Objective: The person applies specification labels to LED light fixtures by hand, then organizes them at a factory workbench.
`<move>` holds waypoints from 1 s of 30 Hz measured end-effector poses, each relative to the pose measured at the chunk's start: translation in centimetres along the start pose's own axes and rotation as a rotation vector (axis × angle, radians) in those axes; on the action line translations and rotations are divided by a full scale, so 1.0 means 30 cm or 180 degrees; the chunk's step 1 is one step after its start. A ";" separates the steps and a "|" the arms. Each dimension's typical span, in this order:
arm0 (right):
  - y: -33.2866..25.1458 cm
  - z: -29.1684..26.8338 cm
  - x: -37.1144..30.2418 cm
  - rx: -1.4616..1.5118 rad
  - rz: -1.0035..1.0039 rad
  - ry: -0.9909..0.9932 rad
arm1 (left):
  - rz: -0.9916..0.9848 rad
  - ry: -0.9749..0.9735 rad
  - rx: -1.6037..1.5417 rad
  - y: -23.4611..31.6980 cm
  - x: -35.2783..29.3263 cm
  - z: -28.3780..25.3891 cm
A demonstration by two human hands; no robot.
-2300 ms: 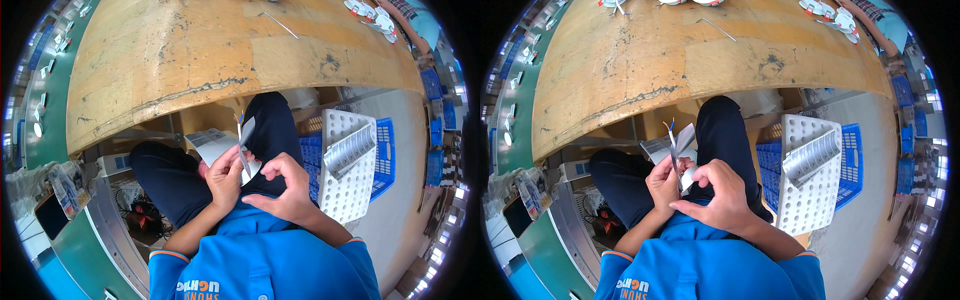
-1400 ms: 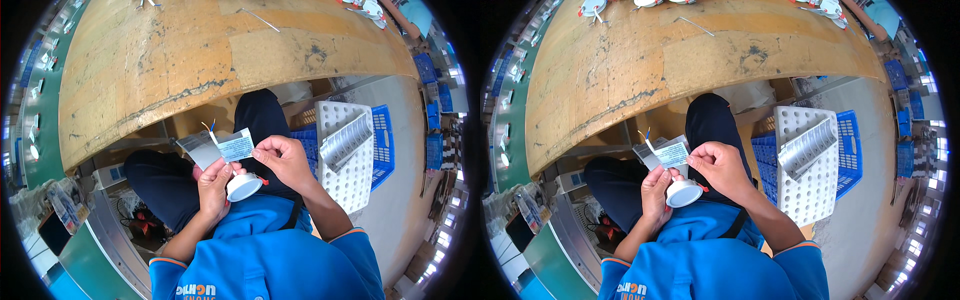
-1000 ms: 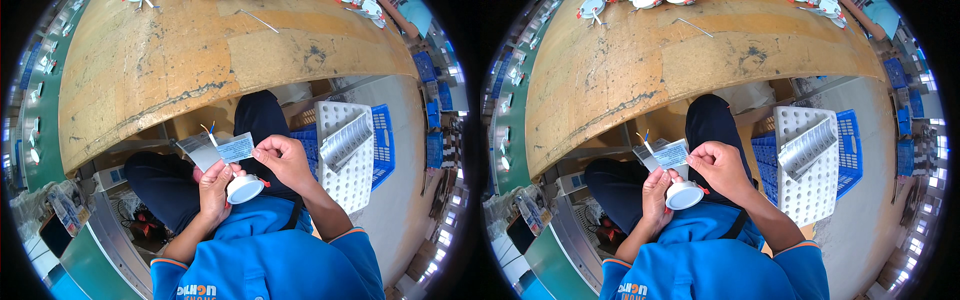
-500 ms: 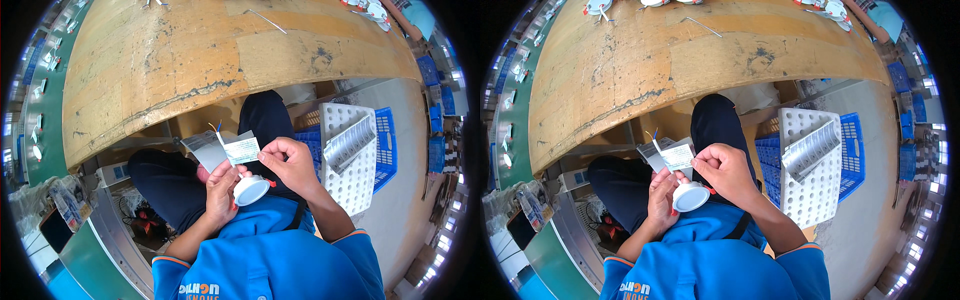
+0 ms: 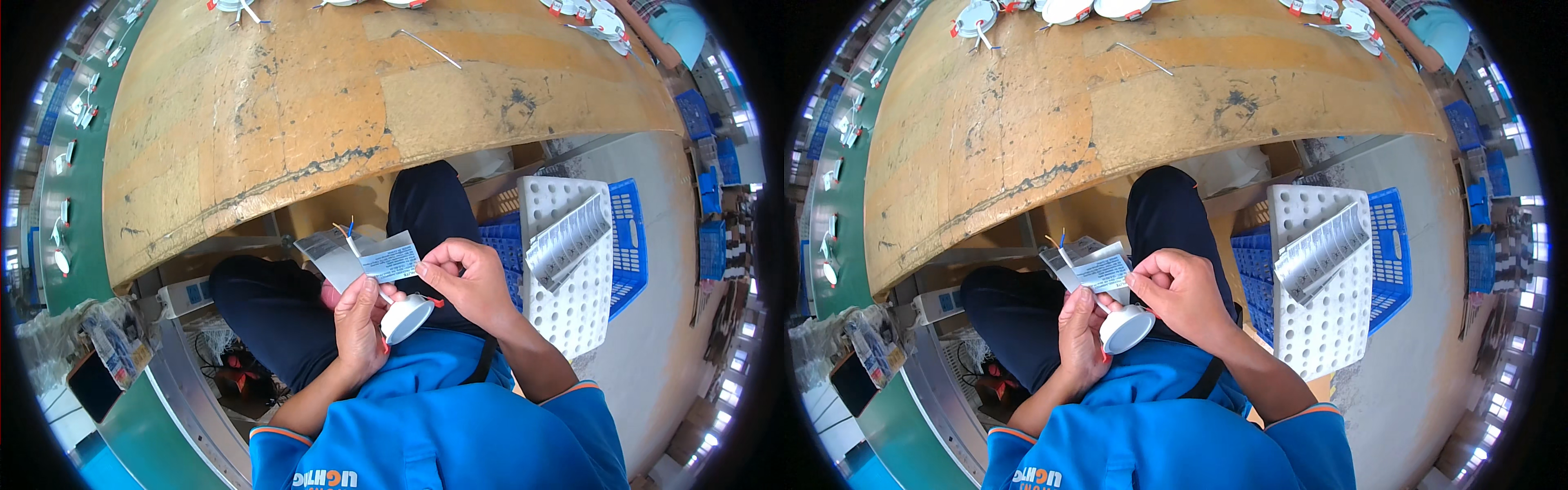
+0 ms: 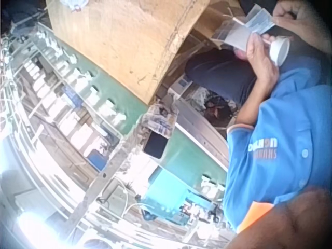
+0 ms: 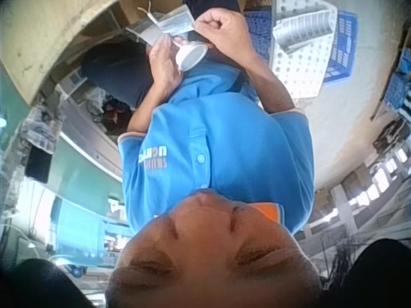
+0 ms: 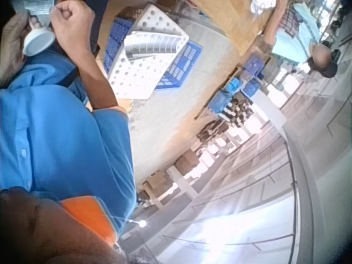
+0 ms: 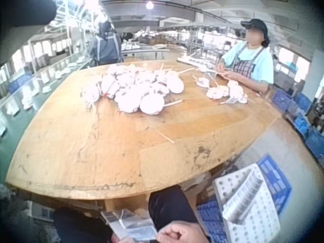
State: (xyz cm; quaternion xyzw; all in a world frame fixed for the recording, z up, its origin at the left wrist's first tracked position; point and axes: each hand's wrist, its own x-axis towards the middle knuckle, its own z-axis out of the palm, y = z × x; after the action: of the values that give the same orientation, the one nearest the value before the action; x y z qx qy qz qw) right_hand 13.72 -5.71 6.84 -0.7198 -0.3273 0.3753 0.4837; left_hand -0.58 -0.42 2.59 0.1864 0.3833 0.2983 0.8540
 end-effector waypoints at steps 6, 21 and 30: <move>0.002 0.001 0.009 0.0057 0.0069 -0.0036 | 0.0057 0.0005 0.0011 -0.001 0.005 0.002; 0.024 0.006 0.023 0.0202 0.0180 -0.0054 | -0.0030 0.0006 0.0089 0.015 0.010 0.018; 0.018 0.003 0.022 0.0161 0.0203 -0.0047 | -0.0057 -0.0025 0.0156 0.013 0.011 0.014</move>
State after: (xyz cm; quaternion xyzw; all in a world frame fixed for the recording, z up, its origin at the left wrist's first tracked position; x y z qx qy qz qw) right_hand 14.02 -5.30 6.17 -0.7146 -0.2983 0.4040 0.4871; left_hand -0.22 0.06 2.90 0.2051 0.3887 0.2804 0.8533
